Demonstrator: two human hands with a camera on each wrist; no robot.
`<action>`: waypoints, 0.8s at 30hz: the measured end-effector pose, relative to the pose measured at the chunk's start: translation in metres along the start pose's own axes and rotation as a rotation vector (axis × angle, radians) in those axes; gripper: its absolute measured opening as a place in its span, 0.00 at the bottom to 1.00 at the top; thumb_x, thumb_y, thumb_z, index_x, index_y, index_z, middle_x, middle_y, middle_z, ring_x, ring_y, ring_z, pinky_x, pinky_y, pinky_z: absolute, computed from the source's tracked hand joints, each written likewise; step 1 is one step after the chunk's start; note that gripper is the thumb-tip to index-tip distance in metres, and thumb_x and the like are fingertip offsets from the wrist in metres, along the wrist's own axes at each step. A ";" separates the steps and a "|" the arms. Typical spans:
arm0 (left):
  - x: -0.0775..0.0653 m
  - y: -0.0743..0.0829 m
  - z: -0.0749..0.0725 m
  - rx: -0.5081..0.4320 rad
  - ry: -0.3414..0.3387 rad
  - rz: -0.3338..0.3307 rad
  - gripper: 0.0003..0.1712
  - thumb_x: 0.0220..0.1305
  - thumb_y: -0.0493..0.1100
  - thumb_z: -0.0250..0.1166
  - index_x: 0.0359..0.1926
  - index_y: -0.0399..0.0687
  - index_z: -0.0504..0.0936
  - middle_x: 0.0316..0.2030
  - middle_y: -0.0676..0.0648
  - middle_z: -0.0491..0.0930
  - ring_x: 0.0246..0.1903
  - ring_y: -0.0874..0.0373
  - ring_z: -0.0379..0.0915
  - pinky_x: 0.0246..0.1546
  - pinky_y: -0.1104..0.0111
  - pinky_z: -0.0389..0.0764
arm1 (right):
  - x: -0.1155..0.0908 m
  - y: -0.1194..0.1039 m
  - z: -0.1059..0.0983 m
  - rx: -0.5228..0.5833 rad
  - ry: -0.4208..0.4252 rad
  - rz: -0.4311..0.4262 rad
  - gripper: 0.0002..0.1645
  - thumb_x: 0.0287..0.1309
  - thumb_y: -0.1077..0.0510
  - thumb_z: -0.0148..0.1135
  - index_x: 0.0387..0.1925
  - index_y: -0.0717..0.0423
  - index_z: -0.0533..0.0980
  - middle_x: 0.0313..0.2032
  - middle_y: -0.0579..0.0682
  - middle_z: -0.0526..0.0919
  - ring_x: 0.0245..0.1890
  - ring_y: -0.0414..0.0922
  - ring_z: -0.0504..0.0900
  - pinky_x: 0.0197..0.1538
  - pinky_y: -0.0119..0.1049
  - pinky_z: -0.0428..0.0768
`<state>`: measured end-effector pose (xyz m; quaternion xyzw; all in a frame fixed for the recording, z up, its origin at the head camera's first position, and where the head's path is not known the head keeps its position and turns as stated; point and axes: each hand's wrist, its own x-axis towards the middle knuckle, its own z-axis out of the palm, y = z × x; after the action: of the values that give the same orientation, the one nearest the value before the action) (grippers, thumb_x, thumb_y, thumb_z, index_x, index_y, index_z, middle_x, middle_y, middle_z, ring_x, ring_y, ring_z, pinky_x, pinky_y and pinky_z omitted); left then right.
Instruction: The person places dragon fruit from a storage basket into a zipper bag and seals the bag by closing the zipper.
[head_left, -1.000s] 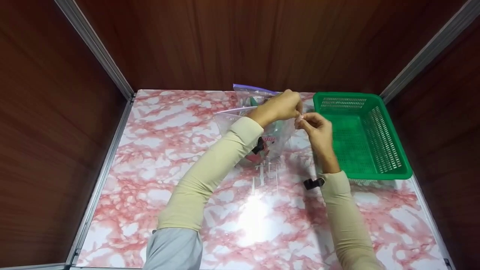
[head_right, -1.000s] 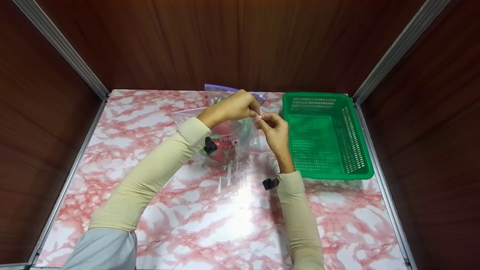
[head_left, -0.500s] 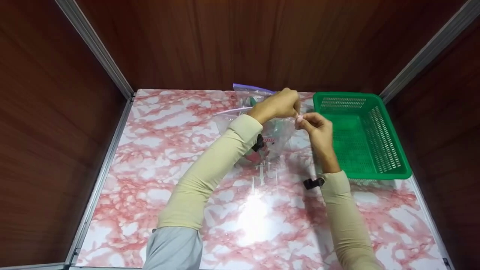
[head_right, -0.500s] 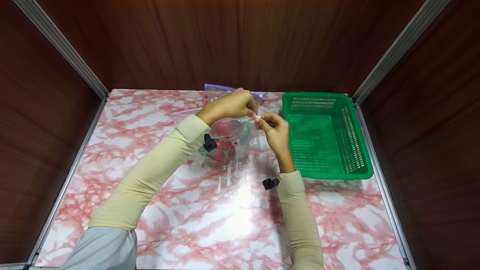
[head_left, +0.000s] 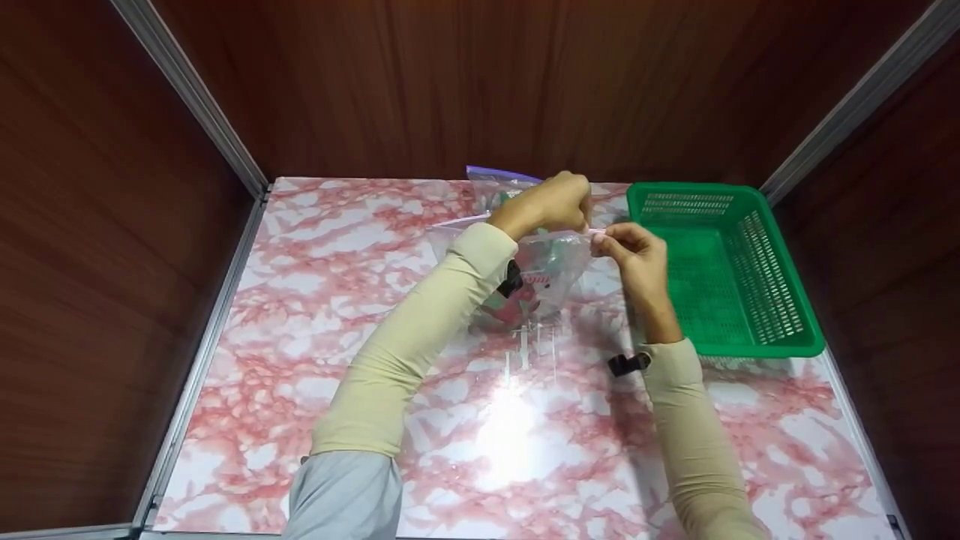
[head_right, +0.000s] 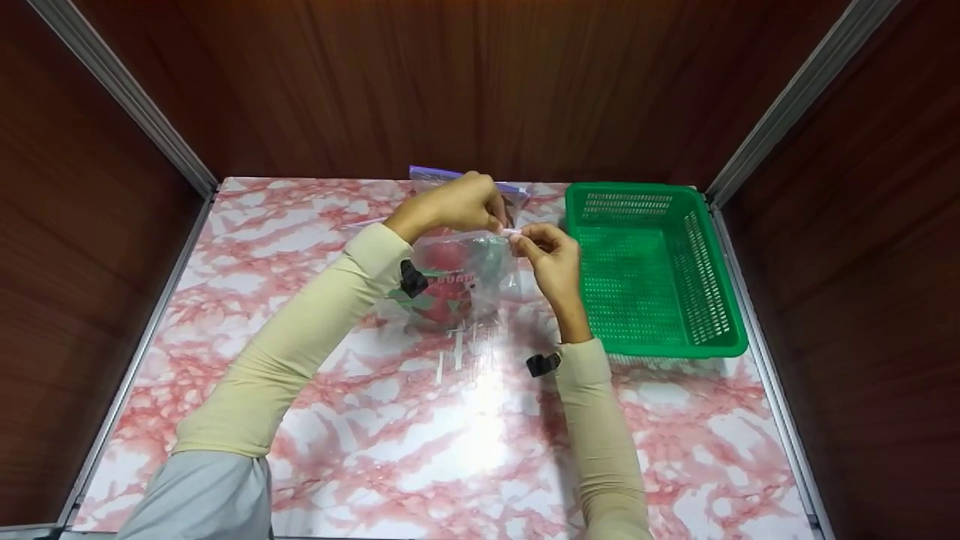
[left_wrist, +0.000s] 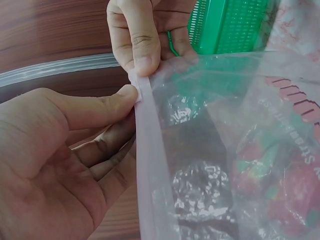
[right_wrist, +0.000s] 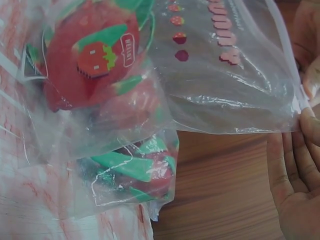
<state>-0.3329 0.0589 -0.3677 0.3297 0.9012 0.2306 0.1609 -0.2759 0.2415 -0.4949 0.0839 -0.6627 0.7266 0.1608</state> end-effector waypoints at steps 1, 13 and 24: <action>-0.001 -0.001 -0.001 -0.005 0.000 -0.003 0.10 0.67 0.35 0.70 0.47 0.40 0.93 0.48 0.44 0.92 0.35 0.60 0.75 0.39 0.70 0.85 | 0.000 0.000 0.000 -0.003 0.000 -0.001 0.04 0.63 0.74 0.69 0.34 0.75 0.81 0.28 0.47 0.89 0.27 0.41 0.89 0.36 0.32 0.90; -0.007 -0.010 -0.008 0.008 -0.007 0.002 0.09 0.65 0.34 0.69 0.43 0.39 0.93 0.45 0.43 0.91 0.34 0.60 0.73 0.34 0.73 0.77 | 0.000 -0.002 -0.001 -0.064 0.001 -0.004 0.10 0.62 0.71 0.73 0.35 0.80 0.80 0.26 0.46 0.89 0.25 0.40 0.88 0.34 0.31 0.89; -0.016 -0.022 -0.014 0.002 -0.026 0.009 0.11 0.63 0.33 0.68 0.44 0.40 0.93 0.46 0.44 0.91 0.35 0.61 0.74 0.36 0.73 0.78 | 0.001 0.000 -0.002 -0.032 0.014 0.010 0.11 0.62 0.72 0.72 0.35 0.81 0.80 0.26 0.47 0.89 0.25 0.40 0.88 0.34 0.30 0.89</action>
<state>-0.3388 0.0291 -0.3649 0.3368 0.8979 0.2259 0.1714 -0.2771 0.2437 -0.4945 0.0731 -0.6736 0.7171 0.1631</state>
